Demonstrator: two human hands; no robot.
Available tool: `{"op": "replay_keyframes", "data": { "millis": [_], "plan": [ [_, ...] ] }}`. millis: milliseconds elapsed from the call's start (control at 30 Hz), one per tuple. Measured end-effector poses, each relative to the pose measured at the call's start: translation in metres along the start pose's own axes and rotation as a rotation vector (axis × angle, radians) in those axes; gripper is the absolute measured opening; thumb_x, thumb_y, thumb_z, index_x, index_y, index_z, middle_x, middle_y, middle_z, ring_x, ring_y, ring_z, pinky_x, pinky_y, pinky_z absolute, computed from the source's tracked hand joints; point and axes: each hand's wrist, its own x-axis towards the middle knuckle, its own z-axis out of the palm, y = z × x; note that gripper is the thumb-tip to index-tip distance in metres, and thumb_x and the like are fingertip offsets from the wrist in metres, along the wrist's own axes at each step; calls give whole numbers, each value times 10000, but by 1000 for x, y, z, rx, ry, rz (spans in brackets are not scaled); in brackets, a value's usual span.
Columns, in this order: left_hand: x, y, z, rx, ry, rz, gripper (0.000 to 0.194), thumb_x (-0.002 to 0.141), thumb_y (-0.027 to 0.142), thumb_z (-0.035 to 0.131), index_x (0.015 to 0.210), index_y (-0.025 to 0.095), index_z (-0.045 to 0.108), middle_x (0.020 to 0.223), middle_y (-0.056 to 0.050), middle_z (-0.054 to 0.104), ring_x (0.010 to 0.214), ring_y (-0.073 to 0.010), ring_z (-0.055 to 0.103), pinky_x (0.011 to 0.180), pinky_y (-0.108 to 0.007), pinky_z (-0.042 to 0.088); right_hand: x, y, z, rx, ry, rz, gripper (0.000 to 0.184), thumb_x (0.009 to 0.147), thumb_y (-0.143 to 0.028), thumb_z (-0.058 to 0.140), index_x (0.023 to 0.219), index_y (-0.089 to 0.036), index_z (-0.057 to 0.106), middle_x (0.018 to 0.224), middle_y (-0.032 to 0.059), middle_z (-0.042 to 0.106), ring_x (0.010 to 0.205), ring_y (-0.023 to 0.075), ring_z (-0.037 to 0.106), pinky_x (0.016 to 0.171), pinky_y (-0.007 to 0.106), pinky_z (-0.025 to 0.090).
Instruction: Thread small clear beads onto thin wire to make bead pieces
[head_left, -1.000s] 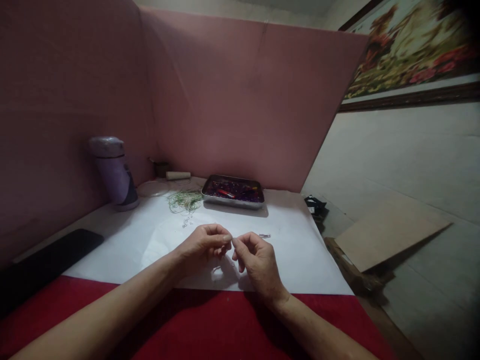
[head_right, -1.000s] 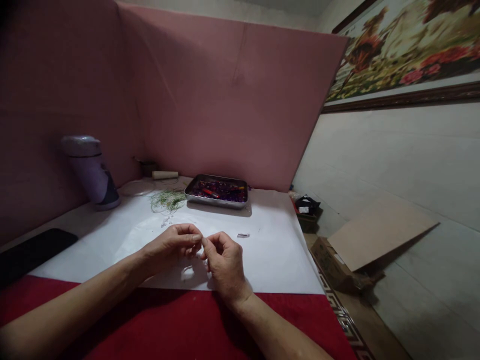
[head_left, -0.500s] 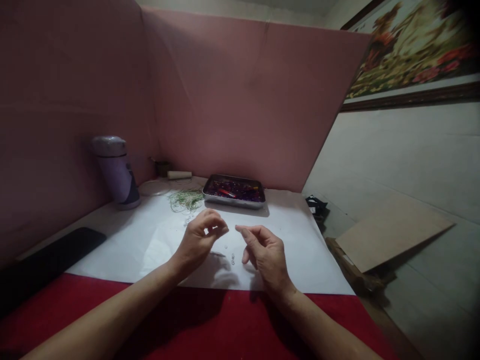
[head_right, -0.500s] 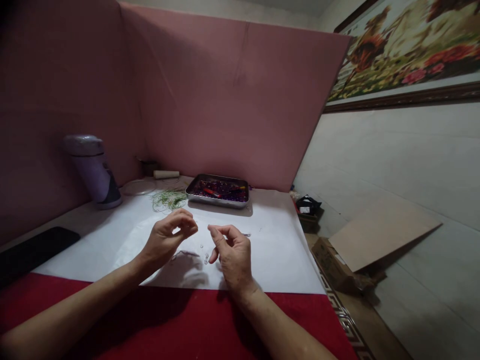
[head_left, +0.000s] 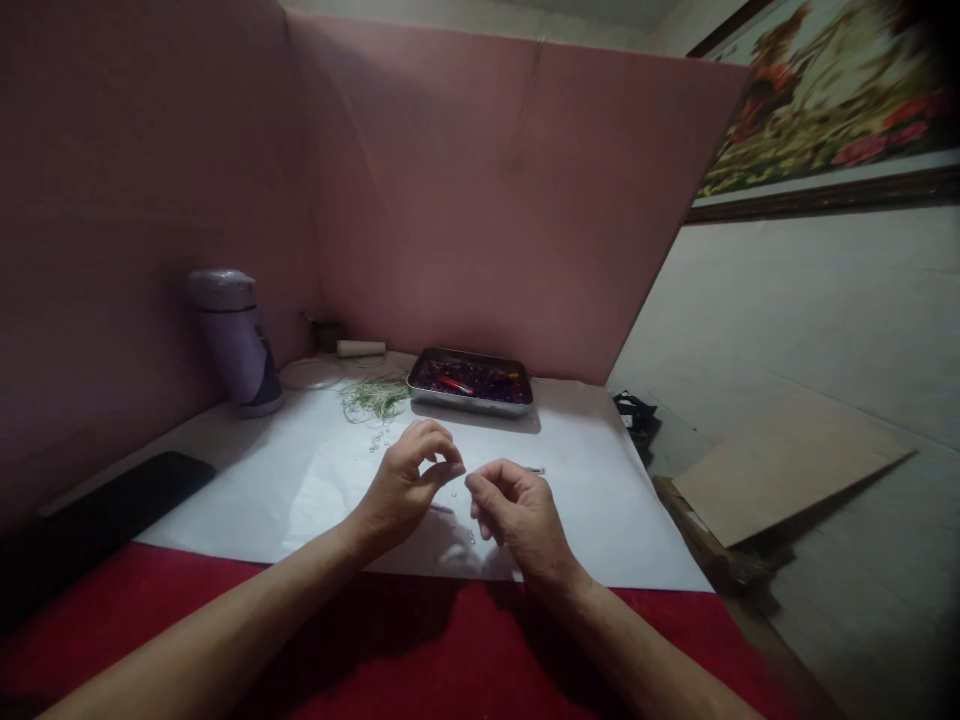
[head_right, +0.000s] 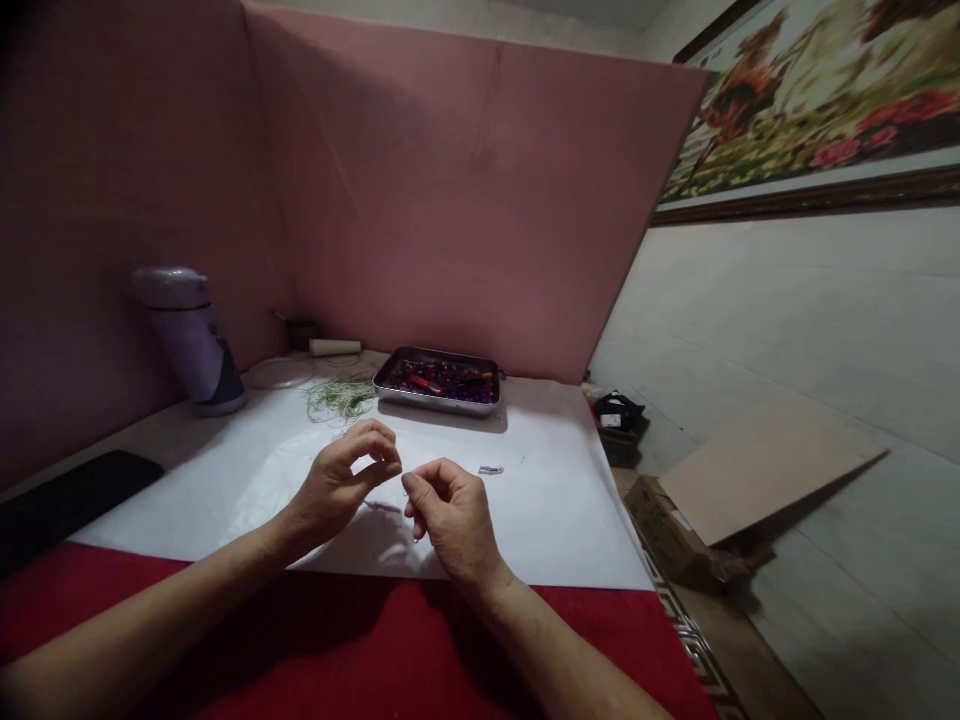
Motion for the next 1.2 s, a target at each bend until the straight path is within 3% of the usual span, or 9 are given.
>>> {"op": "replay_keyframes", "data": {
  "millis": [100,267,300,433,533,800,1033,1133,1200],
  "plan": [
    [5,-6,-5,-68,75,-79,101,718,224,608,626,189,586,697,-16,530,691,-151,469,664,-260,370,-1,2,0,-21,5,-12,251,740,-381,609,679,-148,538,521,-39,538,377,48,433,358,160,342],
    [25,-27,-50,99,548,-204,144,696,315,605,716,172,612,661,-7,577,626,-135,497,602,-244,373,-1,3,0,-20,44,0,246,736,-379,614,689,-150,537,524,-38,529,385,54,428,377,177,364],
    [28,-31,-62,207,560,-243,152,681,316,613,712,168,624,660,-14,594,617,-139,509,598,-249,371,-1,3,0,-16,51,-2,245,732,-378,618,686,-151,537,519,-40,527,386,56,427,380,179,366],
    [35,-49,-97,612,281,-509,57,570,241,663,596,190,665,599,-37,623,579,-173,524,548,-273,324,0,4,0,-11,67,-4,243,732,-372,621,681,-149,539,512,-41,526,383,54,424,386,180,365],
    [33,-58,-98,654,111,-614,15,526,197,670,526,208,658,530,-32,601,537,-179,506,534,-279,287,0,4,0,-25,70,-12,234,747,-358,612,684,-146,538,522,-39,530,390,49,422,394,177,360],
    [23,-69,-66,692,90,-338,88,596,176,638,536,228,676,634,-85,597,754,-265,479,666,-325,272,-1,4,0,-30,56,-8,225,760,-351,604,693,-148,533,535,-35,535,398,54,430,404,182,359],
    [20,-68,-64,954,-97,-346,194,715,246,515,660,220,700,823,-111,610,920,-313,429,791,-432,259,-1,4,1,-25,61,-7,226,754,-350,608,690,-146,534,527,-41,529,389,49,427,399,175,356],
    [22,-63,-61,952,-48,-305,182,708,245,509,670,202,681,810,-97,614,924,-306,445,793,-440,279,-1,4,1,-25,59,-9,220,758,-343,606,692,-146,534,526,-43,530,390,46,427,400,169,351],
    [23,-58,-56,801,30,-273,149,691,232,521,652,185,657,747,-73,617,853,-266,482,775,-408,314,-1,5,1,-22,68,-11,218,760,-341,606,694,-145,534,525,-45,528,388,45,425,397,168,345]
  ]
}}
